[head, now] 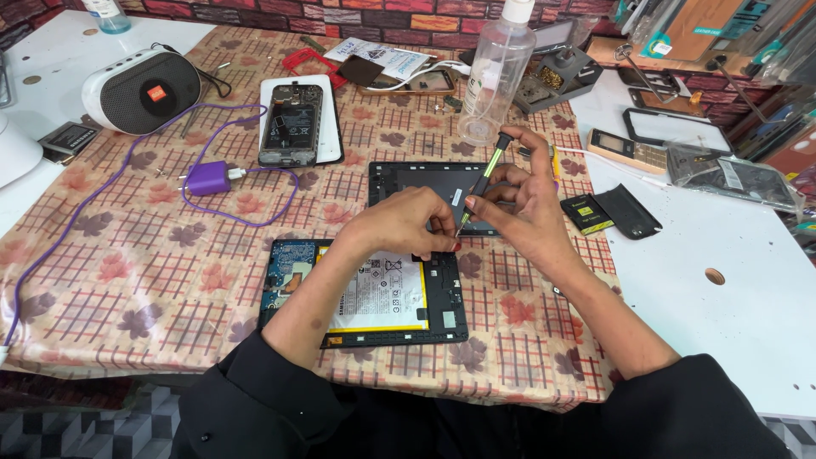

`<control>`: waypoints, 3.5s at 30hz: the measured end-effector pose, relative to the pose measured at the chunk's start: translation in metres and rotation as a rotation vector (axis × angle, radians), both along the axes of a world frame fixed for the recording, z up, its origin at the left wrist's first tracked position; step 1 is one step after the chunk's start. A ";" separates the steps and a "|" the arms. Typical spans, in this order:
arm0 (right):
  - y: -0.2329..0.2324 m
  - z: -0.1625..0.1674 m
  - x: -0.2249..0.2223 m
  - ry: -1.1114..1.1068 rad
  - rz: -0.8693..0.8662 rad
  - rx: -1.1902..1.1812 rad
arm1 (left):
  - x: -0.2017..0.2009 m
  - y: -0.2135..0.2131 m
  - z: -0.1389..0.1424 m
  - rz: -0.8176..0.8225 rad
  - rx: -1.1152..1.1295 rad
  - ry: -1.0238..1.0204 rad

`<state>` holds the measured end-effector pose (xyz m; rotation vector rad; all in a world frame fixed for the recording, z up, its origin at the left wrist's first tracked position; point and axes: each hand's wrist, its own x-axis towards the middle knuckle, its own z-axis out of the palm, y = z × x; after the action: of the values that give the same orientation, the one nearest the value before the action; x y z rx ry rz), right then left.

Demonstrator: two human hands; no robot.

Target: The person disassembles a tablet by removing screws and detaching internal components. They use a screwdriver to loosen screws, a brush to clean the motherboard, and tweezers to handle small parts. The person then reassembles the tablet by reconnecting cables and securing screws.

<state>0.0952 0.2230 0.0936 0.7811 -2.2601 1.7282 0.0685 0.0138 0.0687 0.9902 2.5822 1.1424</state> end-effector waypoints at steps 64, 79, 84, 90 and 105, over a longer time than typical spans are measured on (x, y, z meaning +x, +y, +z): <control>0.010 -0.003 0.020 0.325 0.192 0.195 | 0.010 -0.006 0.007 0.152 -0.182 0.073; 0.009 -0.009 0.018 0.284 0.219 0.229 | 0.014 0.000 0.012 0.187 -0.234 0.032; 0.010 -0.009 0.018 0.294 0.208 0.252 | 0.014 0.000 0.011 0.180 -0.234 0.031; 0.009 -0.010 0.018 0.273 0.245 0.247 | 0.014 0.000 0.010 0.181 -0.225 0.037; 0.005 -0.012 0.015 0.264 0.219 0.224 | 0.013 -0.007 0.013 0.168 -0.275 0.043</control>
<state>0.1104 0.2284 0.0812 1.2646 -2.2768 1.3648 0.0816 0.0071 0.0821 0.7573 2.8027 0.7743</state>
